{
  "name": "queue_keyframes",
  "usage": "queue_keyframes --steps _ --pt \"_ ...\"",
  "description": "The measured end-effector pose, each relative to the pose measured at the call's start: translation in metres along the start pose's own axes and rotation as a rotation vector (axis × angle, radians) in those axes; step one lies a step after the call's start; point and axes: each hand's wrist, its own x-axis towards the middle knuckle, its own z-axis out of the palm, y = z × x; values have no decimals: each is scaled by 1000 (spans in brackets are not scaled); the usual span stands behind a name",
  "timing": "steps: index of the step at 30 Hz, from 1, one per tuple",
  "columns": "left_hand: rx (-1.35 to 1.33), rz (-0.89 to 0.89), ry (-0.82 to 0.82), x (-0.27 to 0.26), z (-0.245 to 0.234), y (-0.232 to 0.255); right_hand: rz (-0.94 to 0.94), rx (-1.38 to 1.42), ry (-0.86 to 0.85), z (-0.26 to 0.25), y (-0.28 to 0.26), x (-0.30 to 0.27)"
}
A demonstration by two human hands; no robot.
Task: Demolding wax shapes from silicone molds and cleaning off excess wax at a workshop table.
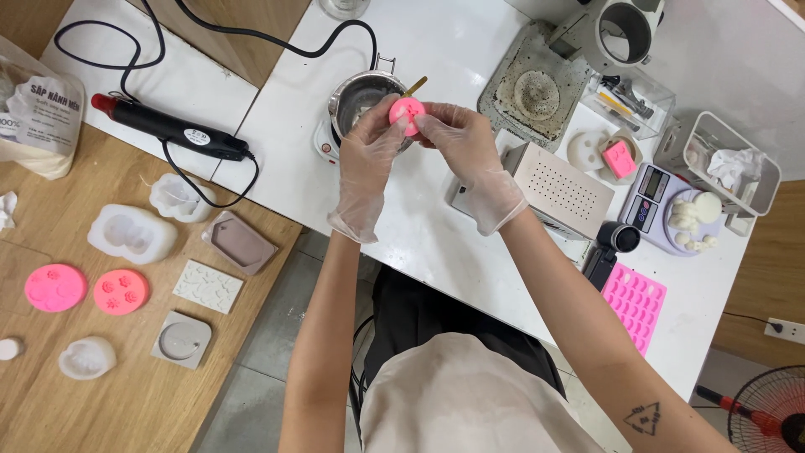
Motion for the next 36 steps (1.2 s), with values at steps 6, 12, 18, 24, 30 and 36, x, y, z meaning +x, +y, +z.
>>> queue_keyframes --steps 6,12,18,24,30,36 --pt "744 678 82 10 -19 -31 -2 -245 -19 7 -14 -8" --pt "1192 796 261 15 -20 -42 -183 -495 17 9 -5 -8" --pt "1240 856 185 25 -28 -53 -250 -535 -20 6 3 -2" --pt "1338 851 205 28 -28 -61 -210 -513 -22 7 9 2" --pt "1119 689 226 22 -22 -50 -140 -535 -3 6 13 7" --pt "501 344 148 12 -9 -23 -6 -555 3 12 3 13"
